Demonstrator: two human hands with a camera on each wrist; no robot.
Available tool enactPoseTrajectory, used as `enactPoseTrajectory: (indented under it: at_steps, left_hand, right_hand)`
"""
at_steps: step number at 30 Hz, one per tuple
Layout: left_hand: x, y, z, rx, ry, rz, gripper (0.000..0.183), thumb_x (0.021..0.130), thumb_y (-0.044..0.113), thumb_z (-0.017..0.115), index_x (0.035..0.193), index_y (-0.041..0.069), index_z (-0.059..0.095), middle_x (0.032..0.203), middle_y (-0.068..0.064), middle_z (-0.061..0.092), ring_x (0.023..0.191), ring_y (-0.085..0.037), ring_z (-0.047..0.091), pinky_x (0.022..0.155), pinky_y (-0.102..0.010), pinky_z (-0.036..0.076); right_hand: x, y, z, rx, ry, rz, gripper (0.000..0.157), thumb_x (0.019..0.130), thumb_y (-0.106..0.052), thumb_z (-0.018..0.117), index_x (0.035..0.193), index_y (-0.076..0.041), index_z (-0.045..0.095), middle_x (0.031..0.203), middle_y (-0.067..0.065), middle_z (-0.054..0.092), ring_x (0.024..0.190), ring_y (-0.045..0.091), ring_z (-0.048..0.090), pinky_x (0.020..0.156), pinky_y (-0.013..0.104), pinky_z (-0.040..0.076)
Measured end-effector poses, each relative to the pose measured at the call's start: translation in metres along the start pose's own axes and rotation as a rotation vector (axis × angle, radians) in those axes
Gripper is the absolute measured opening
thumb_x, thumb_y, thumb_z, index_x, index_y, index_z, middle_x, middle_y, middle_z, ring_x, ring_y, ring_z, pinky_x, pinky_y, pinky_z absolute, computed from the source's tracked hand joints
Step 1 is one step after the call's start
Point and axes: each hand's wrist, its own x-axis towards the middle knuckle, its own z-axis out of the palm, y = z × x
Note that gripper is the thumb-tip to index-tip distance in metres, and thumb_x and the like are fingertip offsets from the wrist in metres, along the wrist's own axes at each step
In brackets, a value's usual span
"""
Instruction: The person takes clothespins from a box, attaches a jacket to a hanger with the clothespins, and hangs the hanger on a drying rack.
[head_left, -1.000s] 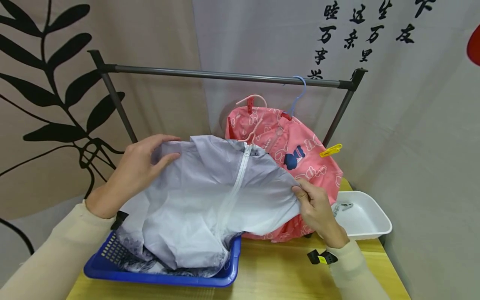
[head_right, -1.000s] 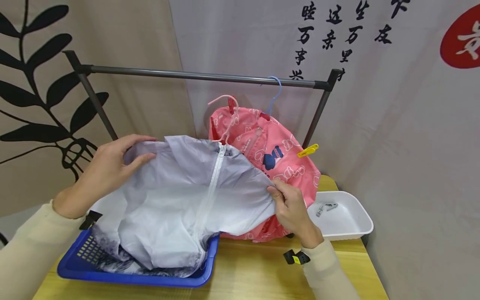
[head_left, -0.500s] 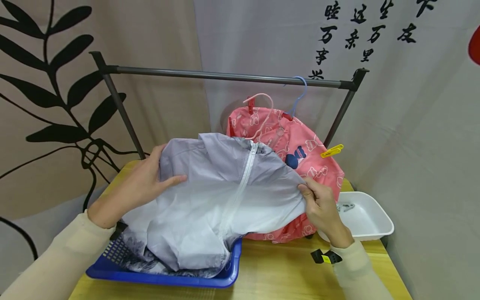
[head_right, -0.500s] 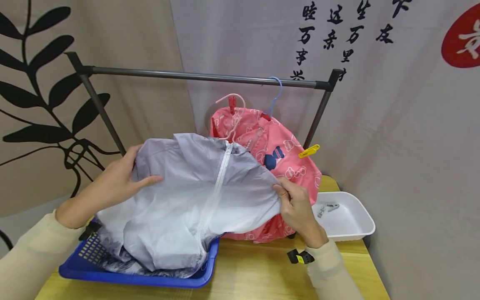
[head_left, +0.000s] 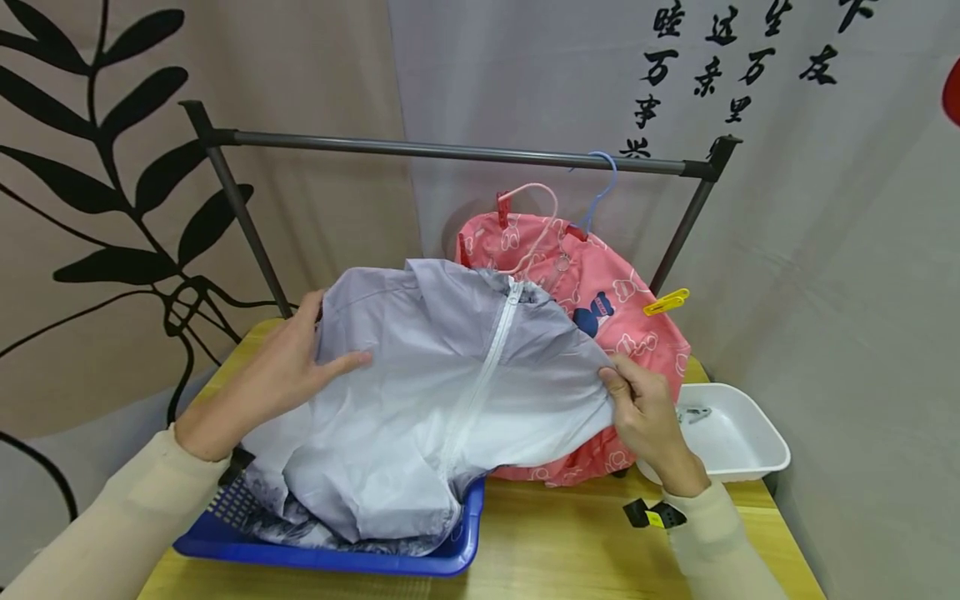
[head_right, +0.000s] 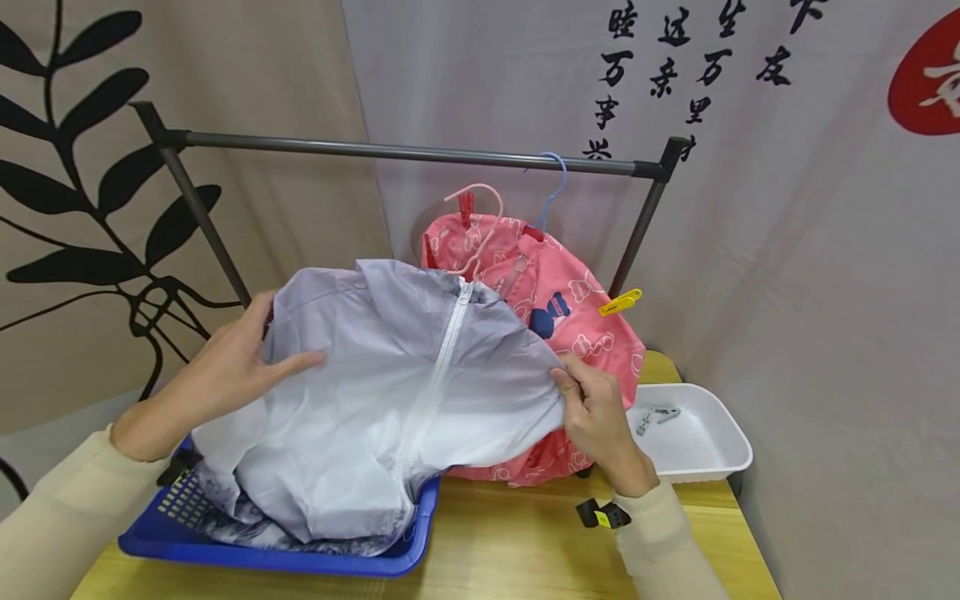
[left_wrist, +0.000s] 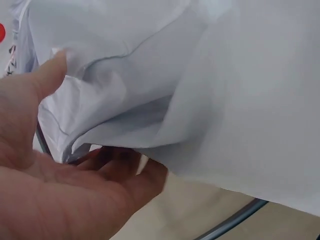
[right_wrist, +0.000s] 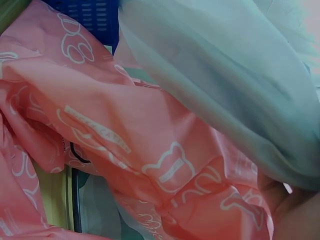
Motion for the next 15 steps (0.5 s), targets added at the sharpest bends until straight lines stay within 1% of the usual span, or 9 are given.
enactPoseTrajectory:
  at_steps: [2, 4, 5, 7, 8, 9, 12, 13, 15]
  left_hand:
    - [0.002, 0.005, 0.000, -0.002, 0.081, 0.061, 0.104, 0.105, 0.031, 0.091, 0.181, 0.002, 0.026, 0.158, -0.040, 0.061, 0.127, -0.061, 0.070, 0.103, -0.075, 0.060]
    - [0.004, 0.009, -0.001, 0.004, 0.170, 0.136, 0.094, 0.104, 0.024, 0.092, 0.179, 0.006, 0.038, 0.153, -0.035, 0.067, 0.117, -0.053, 0.074, 0.097, -0.070, 0.061]
    - [0.006, 0.012, -0.001, 0.014, 0.208, 0.175, 0.087, 0.104, 0.021, 0.092, 0.176, 0.008, 0.045, 0.151, -0.031, 0.071, 0.115, -0.048, 0.076, 0.096, -0.067, 0.063]
    - [0.009, 0.015, -0.001, 0.045, 0.270, 0.249, 0.069, 0.104, 0.017, 0.091, 0.165, 0.009, 0.060, 0.143, -0.023, 0.077, 0.111, -0.041, 0.078, 0.094, -0.061, 0.064]
    - [0.011, 0.017, -0.001, 0.062, 0.292, 0.281, 0.058, 0.104, 0.015, 0.090, 0.157, 0.010, 0.068, 0.140, -0.020, 0.079, 0.112, -0.038, 0.079, 0.094, -0.059, 0.065]
    - [0.012, 0.018, -0.002, 0.079, 0.309, 0.316, 0.047, 0.104, 0.014, 0.090, 0.148, 0.010, 0.074, 0.138, -0.017, 0.080, 0.114, -0.035, 0.080, 0.094, -0.057, 0.066]
    - [0.013, 0.022, -0.003, 0.166, 0.324, 0.417, 0.023, 0.103, 0.010, 0.089, 0.125, 0.010, 0.081, 0.118, -0.008, 0.083, 0.101, -0.026, 0.083, 0.084, -0.048, 0.069]
    - [0.012, 0.022, -0.004, 0.193, 0.322, 0.441, 0.020, 0.103, 0.008, 0.088, 0.122, 0.011, 0.082, 0.114, -0.006, 0.083, 0.096, -0.024, 0.083, 0.079, -0.046, 0.069]
    - [0.009, 0.023, -0.005, 0.230, 0.307, 0.483, 0.019, 0.103, 0.006, 0.087, 0.120, 0.013, 0.081, 0.111, -0.004, 0.085, 0.092, -0.023, 0.085, 0.076, -0.046, 0.070]
  right_hand:
    - [-0.001, 0.001, -0.001, 0.005, -0.017, 0.000, 0.027, 0.100, 0.023, 0.067, 0.108, 0.000, 0.079, 0.074, 0.004, 0.060, 0.065, 0.002, 0.052, 0.056, 0.023, 0.040]
    - [-0.001, 0.002, -0.002, 0.007, -0.038, 0.003, 0.027, 0.100, 0.023, 0.067, 0.110, 0.000, 0.080, 0.076, 0.005, 0.063, 0.066, 0.003, 0.053, 0.057, 0.021, 0.041]
    - [-0.002, 0.002, -0.002, 0.009, -0.048, 0.006, 0.027, 0.100, 0.023, 0.067, 0.110, 0.000, 0.080, 0.076, 0.005, 0.064, 0.066, 0.003, 0.054, 0.057, 0.021, 0.041]
    - [-0.003, 0.003, -0.003, 0.012, -0.063, 0.010, 0.027, 0.100, 0.022, 0.067, 0.109, 0.000, 0.080, 0.076, 0.005, 0.063, 0.066, 0.003, 0.053, 0.057, 0.020, 0.041]
    - [-0.003, 0.004, -0.003, 0.014, -0.071, 0.011, 0.026, 0.101, 0.022, 0.067, 0.106, -0.001, 0.079, 0.075, 0.005, 0.061, 0.066, 0.002, 0.052, 0.057, 0.021, 0.040]
    - [-0.003, 0.004, -0.003, 0.012, -0.080, 0.008, 0.026, 0.101, 0.022, 0.067, 0.102, -0.002, 0.076, 0.072, 0.003, 0.056, 0.066, 0.001, 0.050, 0.057, 0.020, 0.039]
    - [-0.004, 0.005, -0.003, 0.011, -0.103, -0.008, 0.029, 0.100, 0.022, 0.068, 0.093, -0.006, 0.069, 0.069, 0.002, 0.044, 0.066, -0.002, 0.043, 0.057, 0.022, 0.037]
    - [-0.004, 0.005, -0.003, 0.012, -0.111, -0.014, 0.030, 0.100, 0.022, 0.068, 0.092, -0.007, 0.068, 0.070, 0.002, 0.042, 0.067, -0.002, 0.042, 0.058, 0.023, 0.036]
    - [-0.005, 0.004, -0.004, 0.004, -0.122, -0.027, 0.031, 0.099, 0.023, 0.069, 0.093, -0.007, 0.069, 0.071, 0.001, 0.045, 0.068, -0.002, 0.043, 0.058, 0.023, 0.037]
